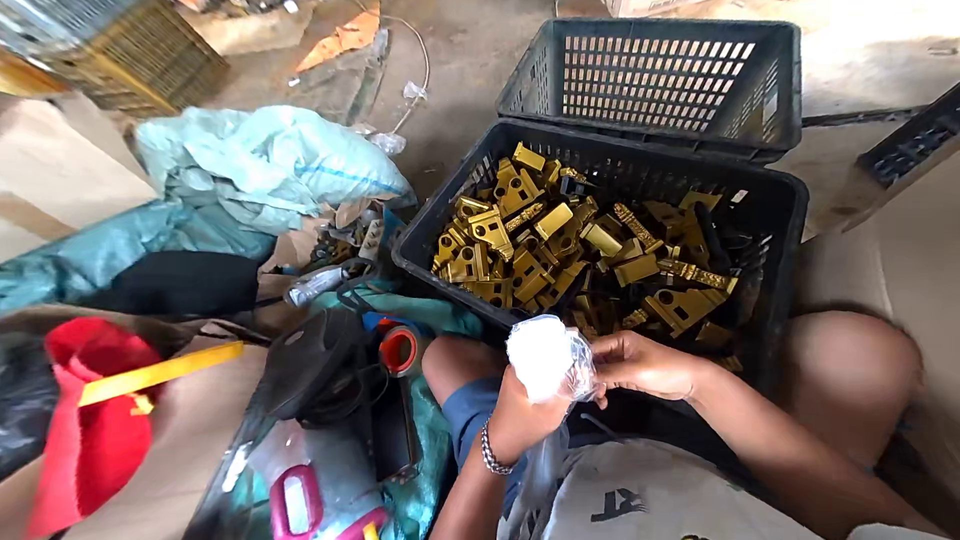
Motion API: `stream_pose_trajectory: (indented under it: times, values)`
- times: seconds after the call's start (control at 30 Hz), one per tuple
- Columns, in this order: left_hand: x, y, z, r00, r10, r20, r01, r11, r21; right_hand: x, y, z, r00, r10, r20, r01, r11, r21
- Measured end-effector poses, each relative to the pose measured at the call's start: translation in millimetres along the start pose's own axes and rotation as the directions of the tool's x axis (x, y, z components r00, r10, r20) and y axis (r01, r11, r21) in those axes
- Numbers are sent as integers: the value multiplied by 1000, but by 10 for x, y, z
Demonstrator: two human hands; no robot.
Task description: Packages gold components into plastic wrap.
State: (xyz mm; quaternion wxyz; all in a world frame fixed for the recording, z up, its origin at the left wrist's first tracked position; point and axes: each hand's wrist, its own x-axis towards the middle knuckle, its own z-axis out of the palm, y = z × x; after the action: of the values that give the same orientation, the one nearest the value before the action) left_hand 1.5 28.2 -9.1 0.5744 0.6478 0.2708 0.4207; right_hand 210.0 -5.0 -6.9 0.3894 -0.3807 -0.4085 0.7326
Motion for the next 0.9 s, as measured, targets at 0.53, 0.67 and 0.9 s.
stream_pose_trajectory:
  times: [0.53,0.67,0.9]
  values:
    - [460,-34,-111,995,-90,-44,88,995,-38,252,-129,-11,927,-309,-212,203,889,-410]
    - [285,-98,-350,985,-31,-171,62,981,183,485,-482,-244,959,-279,53,267,823,-501]
    - [383,-29,-526,784,210,-584,-23,950,310,1522,-142,-729,873,129,-470,-487,234,-841]
